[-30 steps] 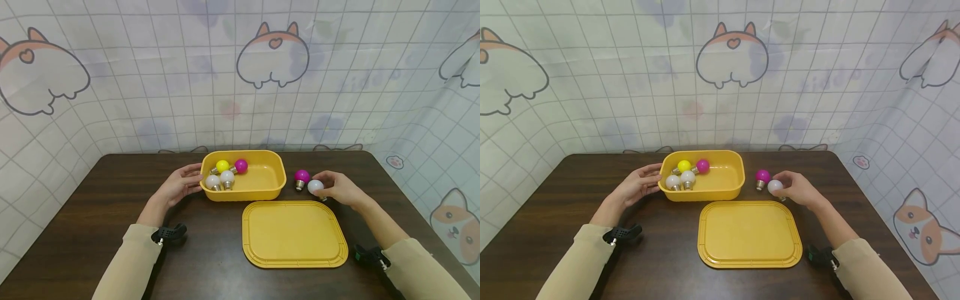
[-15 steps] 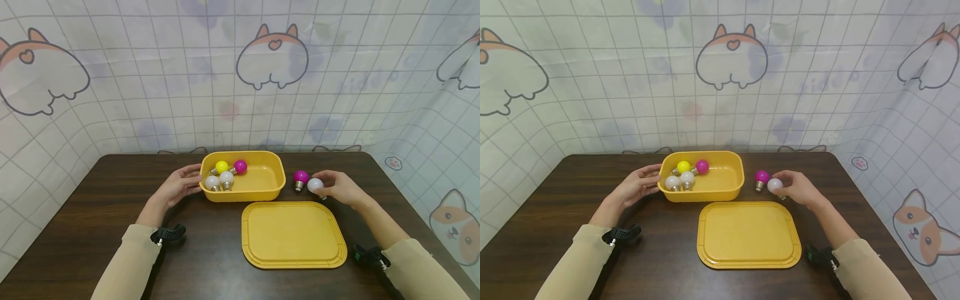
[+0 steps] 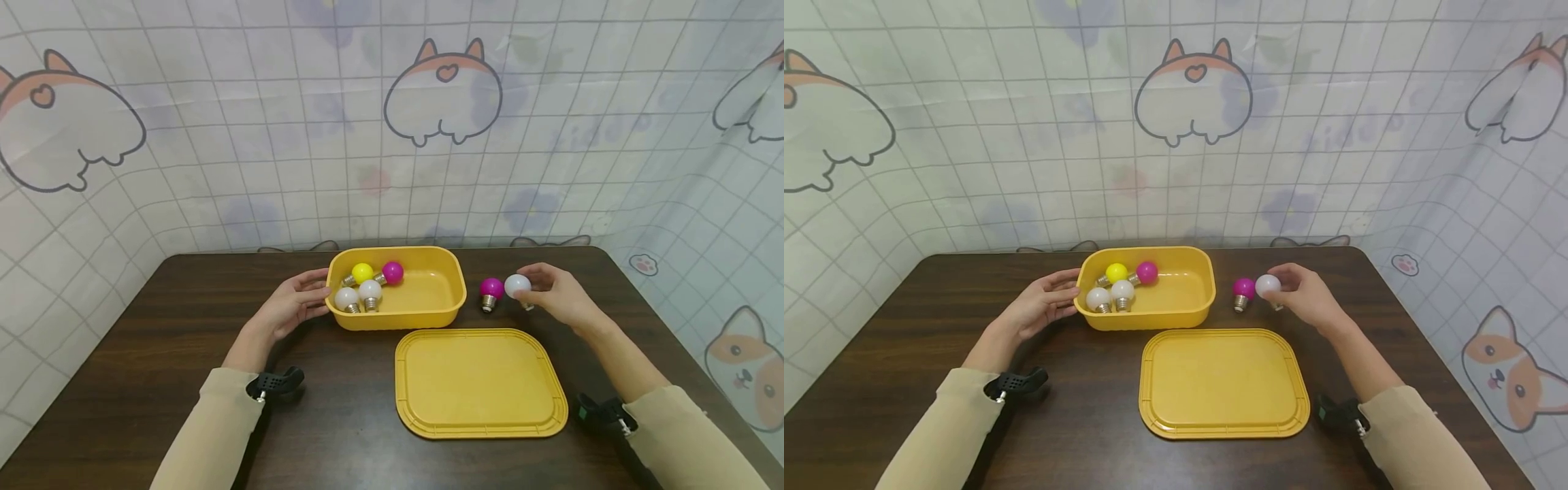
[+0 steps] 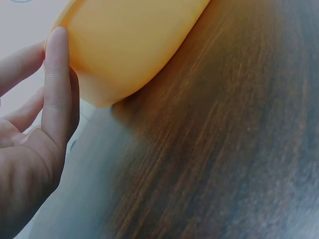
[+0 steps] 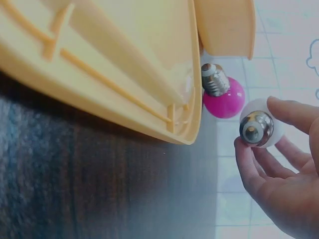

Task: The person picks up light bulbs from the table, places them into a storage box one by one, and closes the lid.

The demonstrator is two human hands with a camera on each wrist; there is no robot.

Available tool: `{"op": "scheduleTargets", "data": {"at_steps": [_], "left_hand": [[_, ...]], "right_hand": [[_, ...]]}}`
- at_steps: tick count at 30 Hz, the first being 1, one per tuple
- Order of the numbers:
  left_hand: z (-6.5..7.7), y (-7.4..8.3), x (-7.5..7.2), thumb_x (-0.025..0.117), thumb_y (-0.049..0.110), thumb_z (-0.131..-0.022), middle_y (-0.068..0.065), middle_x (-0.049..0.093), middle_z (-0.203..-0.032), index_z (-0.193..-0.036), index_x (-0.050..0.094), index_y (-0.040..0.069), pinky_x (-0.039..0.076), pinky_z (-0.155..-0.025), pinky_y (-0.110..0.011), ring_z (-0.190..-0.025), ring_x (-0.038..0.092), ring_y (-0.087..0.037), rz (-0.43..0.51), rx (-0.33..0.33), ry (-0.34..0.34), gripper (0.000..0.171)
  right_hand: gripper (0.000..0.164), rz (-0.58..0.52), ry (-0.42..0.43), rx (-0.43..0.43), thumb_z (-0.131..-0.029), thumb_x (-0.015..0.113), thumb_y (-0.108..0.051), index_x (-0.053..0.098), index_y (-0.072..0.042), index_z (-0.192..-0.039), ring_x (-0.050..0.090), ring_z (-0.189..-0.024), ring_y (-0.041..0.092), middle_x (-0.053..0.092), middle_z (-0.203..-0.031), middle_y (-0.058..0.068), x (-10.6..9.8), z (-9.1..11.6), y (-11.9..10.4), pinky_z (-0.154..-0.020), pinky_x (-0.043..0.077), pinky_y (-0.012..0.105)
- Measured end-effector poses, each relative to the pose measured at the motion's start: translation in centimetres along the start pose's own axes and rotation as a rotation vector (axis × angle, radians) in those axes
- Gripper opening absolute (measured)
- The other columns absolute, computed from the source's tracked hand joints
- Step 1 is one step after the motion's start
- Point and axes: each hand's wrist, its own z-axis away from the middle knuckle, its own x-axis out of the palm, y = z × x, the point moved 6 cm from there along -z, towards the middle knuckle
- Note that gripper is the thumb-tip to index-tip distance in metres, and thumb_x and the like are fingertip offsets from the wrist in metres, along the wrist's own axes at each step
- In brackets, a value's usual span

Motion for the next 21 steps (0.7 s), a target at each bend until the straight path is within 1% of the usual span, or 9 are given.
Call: {"op": "scheduleTargets", "data": {"at_steps": [5, 10, 15, 18, 21], "left_hand": [[-0.2, -0.3, -0.1, 0.061, 0.008, -0.104, -0.023, 0.046, -0.147, -0.159, 0.033, 0.006, 0.059, -0.088, -0.029, -0.103, 0.067, -0.017, 0.008, -0.006, 0.011, 0.061], [-0.2, -0.3, -0.1, 0.061, 0.008, -0.105, -0.021, 0.047, -0.145, -0.159, 0.034, 0.006, 0.059, -0.088, -0.029, -0.103, 0.067, -0.017, 0.006, -0.001, 0.011, 0.06], [-0.2, -0.3, -0.1, 0.062, 0.009, -0.104, -0.021, 0.048, -0.145, -0.159, 0.032, 0.005, 0.058, -0.089, -0.03, -0.105, 0.067, -0.017, 0.006, 0.002, 0.004, 0.063], [-0.1, -0.3, 0.0, 0.061, 0.01, -0.105, -0.022, 0.046, -0.147, -0.16, 0.03, 0.005, 0.058, -0.09, -0.03, -0.106, 0.067, -0.017, 0.001, -0.001, -0.003, 0.064], [-0.1, -0.3, 0.0, 0.06, 0.008, -0.105, -0.021, 0.046, -0.148, -0.16, 0.032, 0.005, 0.058, -0.09, -0.03, -0.106, 0.067, -0.017, 0.005, -0.006, 0.005, 0.062]], "right_hand": [[0.053, -0.008, 0.014, -0.009, -0.097, 0.075, -0.025, 0.055, 0.0, -0.139, 0.06, -0.113, 0.033, 0.064, -0.126, 0.021, -0.4, 0.1, -0.3, -0.089, 0.052, 0.037], [0.053, -0.039, 0.017, -0.012, -0.098, 0.074, -0.025, 0.055, 0.0, -0.14, 0.061, -0.113, 0.032, 0.063, -0.127, 0.022, -0.4, 0.1, -0.7, -0.091, 0.052, 0.042], [0.053, -0.07, 0.011, -0.024, -0.099, 0.073, -0.025, 0.054, 0.0, -0.142, 0.061, -0.116, 0.033, 0.062, -0.131, 0.023, -0.2, 0.0, -1.0, -0.094, 0.053, 0.049], [0.054, -0.079, 0.006, -0.026, -0.099, 0.073, -0.025, 0.054, -0.001, -0.143, 0.059, -0.12, 0.035, 0.061, -0.132, 0.022, 0.0, -0.2, -1.1, -0.096, 0.052, 0.05], [0.054, -0.08, 0.002, -0.03, -0.099, 0.073, -0.026, 0.053, -0.002, -0.144, 0.058, -0.123, 0.035, 0.061, -0.133, 0.021, 0.2, -0.5, -1.3, -0.099, 0.051, 0.051]]}}
